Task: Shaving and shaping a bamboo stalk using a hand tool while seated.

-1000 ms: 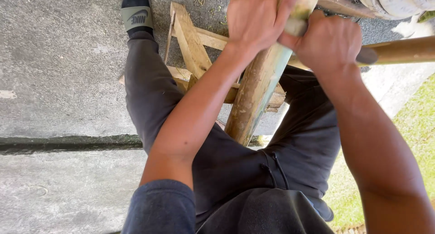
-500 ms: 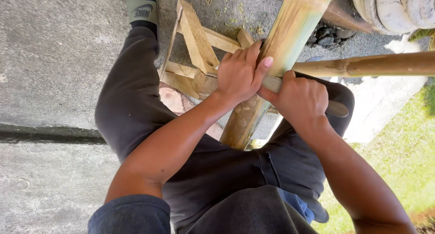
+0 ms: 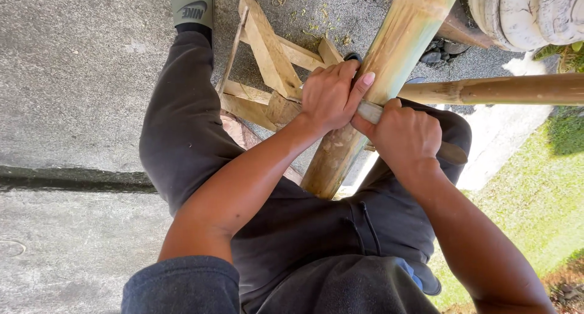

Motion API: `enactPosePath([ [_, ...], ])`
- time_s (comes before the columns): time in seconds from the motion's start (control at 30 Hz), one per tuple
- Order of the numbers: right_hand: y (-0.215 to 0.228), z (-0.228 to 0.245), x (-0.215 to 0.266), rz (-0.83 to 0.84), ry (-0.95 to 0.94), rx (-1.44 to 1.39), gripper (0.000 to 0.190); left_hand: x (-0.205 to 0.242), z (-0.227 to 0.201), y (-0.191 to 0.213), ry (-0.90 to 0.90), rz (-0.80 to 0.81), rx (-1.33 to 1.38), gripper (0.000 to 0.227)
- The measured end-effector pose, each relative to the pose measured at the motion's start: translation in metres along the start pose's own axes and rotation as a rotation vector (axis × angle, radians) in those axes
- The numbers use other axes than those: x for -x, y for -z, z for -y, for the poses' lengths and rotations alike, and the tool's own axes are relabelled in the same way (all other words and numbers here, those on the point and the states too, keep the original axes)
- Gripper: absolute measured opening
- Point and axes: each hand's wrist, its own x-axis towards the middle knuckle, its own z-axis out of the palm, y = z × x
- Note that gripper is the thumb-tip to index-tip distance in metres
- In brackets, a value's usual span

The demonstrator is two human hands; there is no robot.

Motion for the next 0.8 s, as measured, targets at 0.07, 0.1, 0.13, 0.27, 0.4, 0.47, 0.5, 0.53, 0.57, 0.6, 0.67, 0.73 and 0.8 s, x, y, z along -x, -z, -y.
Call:
enactPosePath([
  [0.07, 0.004, 0.0, -0.006, 0.045, -0.06, -0.018, 0.076, -0.004, 0.0, -0.002, -0.029, -0.048, 0.017, 0.049],
  [0.1, 0.005, -0.002, -0.01, 0.046, -0.059, -0.016, 0.076, -0.008, 0.001, -0.003, -0.027, -0.049, 0.018, 0.049],
  [0.13, 0.006, -0.003, -0.014, 0.045, -0.065, -0.003, 0.078, -0.013, 0.002, -0.004, 0.006, -0.019, 0.014, 0.051],
  [0.27, 0.029, -0.011, -0.037, 0.215, -0.147, 0.003, 0.082, -0.037, 0.003, -0.013, 0.019, -0.04, 0.015, 0.057],
  [0.4, 0.03, -0.023, -0.045, 0.122, -0.117, 0.016, 0.083, -0.054, -0.004, -0.011, 0.017, -0.081, -0.034, 0.061],
  [0.47, 0.033, -0.017, -0.042, 0.12, -0.119, -0.03, 0.081, -0.05, -0.002, -0.01, -0.016, -0.079, -0.065, 0.061],
  [0.5, 0.027, -0.016, -0.037, 0.118, -0.117, -0.03, 0.081, -0.042, -0.002, -0.008, -0.015, -0.082, -0.067, 0.061],
  [0.53, 0.019, -0.015, -0.032, 0.068, -0.07, -0.036, 0.08, -0.034, -0.001, -0.006, -0.027, -0.051, -0.089, 0.061],
  [0.57, 0.011, -0.011, -0.025, 0.024, -0.023, -0.045, 0.08, -0.023, 0.001, -0.003, -0.034, -0.016, -0.112, 0.061],
  [0.6, 0.013, -0.007, -0.021, 0.028, -0.019, -0.049, 0.08, -0.019, 0.001, -0.002, -0.029, -0.014, -0.115, 0.061],
  [0.67, 0.018, 0.003, -0.012, 0.136, -0.083, -0.038, 0.079, -0.009, 0.001, 0.002, 0.008, 0.043, -0.054, 0.06],
  [0.73, 0.014, 0.004, -0.009, 0.126, -0.075, -0.033, 0.08, -0.007, 0.0, 0.002, 0.02, 0.08, -0.054, 0.059],
  [0.8, 0.013, 0.004, -0.008, 0.102, -0.074, -0.025, 0.08, -0.008, -0.001, 0.002, 0.018, 0.112, -0.055, 0.059],
])
